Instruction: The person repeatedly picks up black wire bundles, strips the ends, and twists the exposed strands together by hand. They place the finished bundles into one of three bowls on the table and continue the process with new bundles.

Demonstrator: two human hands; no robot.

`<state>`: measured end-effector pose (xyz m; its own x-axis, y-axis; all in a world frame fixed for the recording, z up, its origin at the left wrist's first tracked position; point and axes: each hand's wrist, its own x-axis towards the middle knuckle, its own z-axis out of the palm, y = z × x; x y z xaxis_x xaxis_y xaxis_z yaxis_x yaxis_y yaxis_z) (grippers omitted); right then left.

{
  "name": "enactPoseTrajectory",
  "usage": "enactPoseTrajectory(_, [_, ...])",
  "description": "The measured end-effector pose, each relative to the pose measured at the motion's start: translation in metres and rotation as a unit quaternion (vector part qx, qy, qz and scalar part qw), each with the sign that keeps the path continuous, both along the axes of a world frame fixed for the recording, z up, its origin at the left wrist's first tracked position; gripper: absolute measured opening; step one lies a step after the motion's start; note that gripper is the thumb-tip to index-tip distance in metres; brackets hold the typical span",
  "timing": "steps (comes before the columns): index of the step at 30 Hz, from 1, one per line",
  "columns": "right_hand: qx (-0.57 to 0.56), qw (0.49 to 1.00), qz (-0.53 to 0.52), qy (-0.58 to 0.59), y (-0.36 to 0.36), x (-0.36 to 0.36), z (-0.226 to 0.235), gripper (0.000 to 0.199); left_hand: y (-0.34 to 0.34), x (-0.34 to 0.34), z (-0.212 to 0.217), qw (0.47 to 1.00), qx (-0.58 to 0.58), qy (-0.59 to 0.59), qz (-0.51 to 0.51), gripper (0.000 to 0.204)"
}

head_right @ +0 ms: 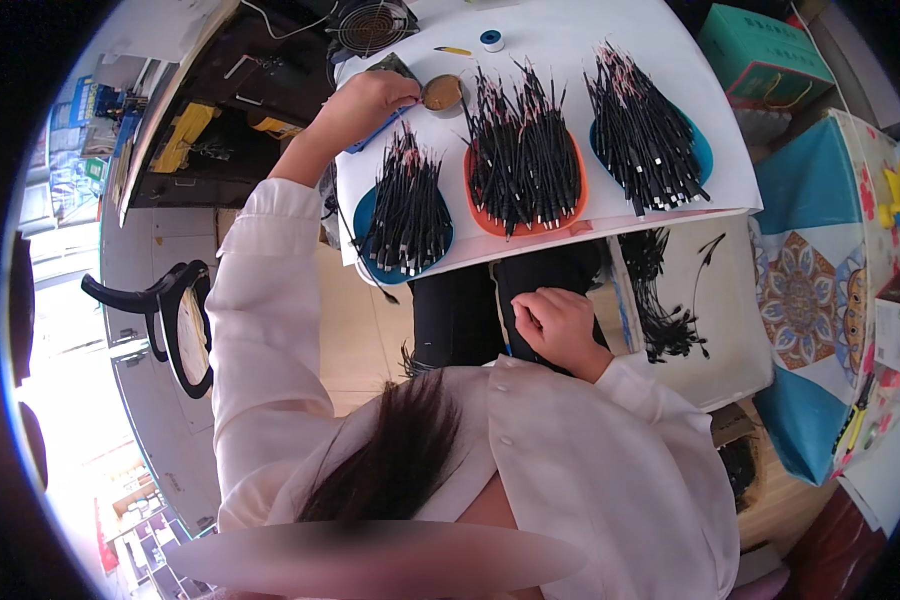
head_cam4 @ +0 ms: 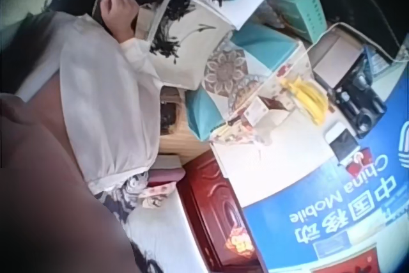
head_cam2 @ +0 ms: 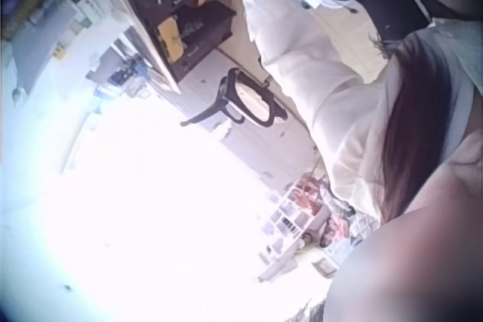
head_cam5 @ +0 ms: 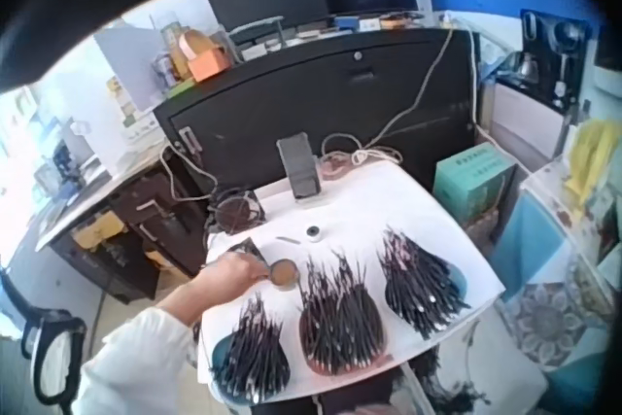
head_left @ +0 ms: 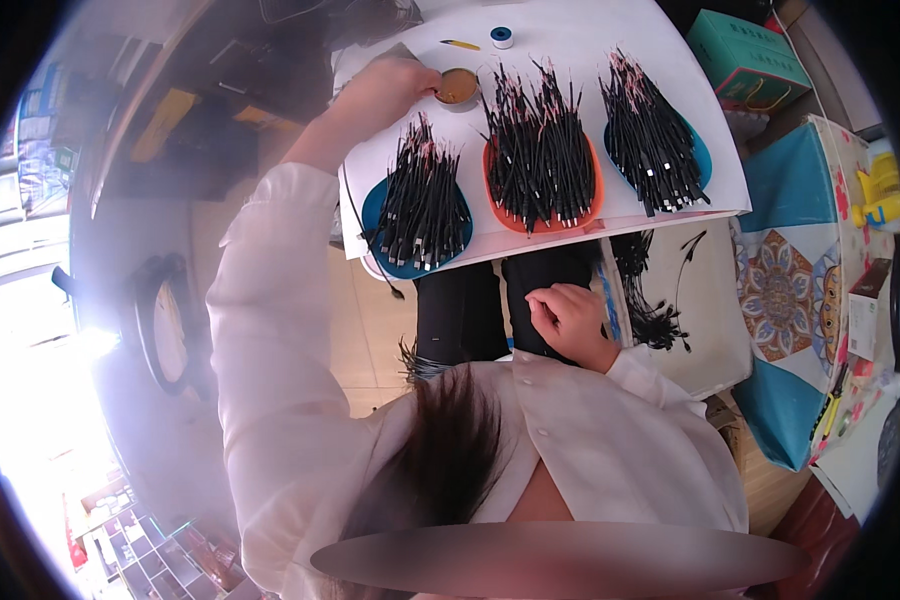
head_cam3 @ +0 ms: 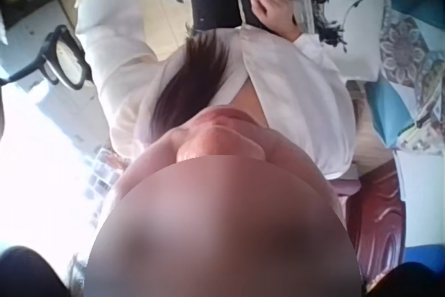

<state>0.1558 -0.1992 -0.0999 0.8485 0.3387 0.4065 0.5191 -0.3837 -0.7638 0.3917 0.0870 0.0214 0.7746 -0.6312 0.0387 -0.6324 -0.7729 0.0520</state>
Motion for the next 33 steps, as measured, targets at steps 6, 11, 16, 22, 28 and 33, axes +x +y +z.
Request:
enactPoseTrajectory(6, [0.015, 1.000, 0.000, 0.013, -0.003, 0.005, -0.002, 0.007, 0.008, 0.022, -0.014, 0.996, 0.055, -0.012, -0.067, 0.014])
enactPoseTrajectory(11, [0.030, 0.999, 0.002, 0.017, -0.004, 0.006, -0.004, 0.007, 0.005, 0.030, -0.020, 0.995, 0.073, -0.003, -0.070, 0.014])
enactPoseTrajectory(16, [0.034, 0.999, 0.002, 0.018, -0.005, 0.007, -0.004, 0.006, 0.006, 0.033, -0.025, 0.995, 0.061, -0.007, -0.077, 0.013])
enactPoseTrajectory(22, [0.035, 0.999, 0.006, 0.020, -0.006, 0.007, -0.003, 0.006, 0.008, 0.037, -0.032, 0.995, 0.066, 0.000, -0.073, 0.013])
enactPoseTrajectory(28, [0.032, 0.999, 0.003, 0.020, -0.006, 0.006, -0.005, 0.006, 0.011, 0.036, -0.032, 0.998, 0.027, -0.013, -0.062, 0.014])
enactPoseTrajectory(33, [0.049, 0.998, 0.001, 0.025, -0.006, 0.006, -0.006, 0.008, 0.035, 0.027, -0.001, 0.999, -0.048, 0.021, 0.002, 0.014])
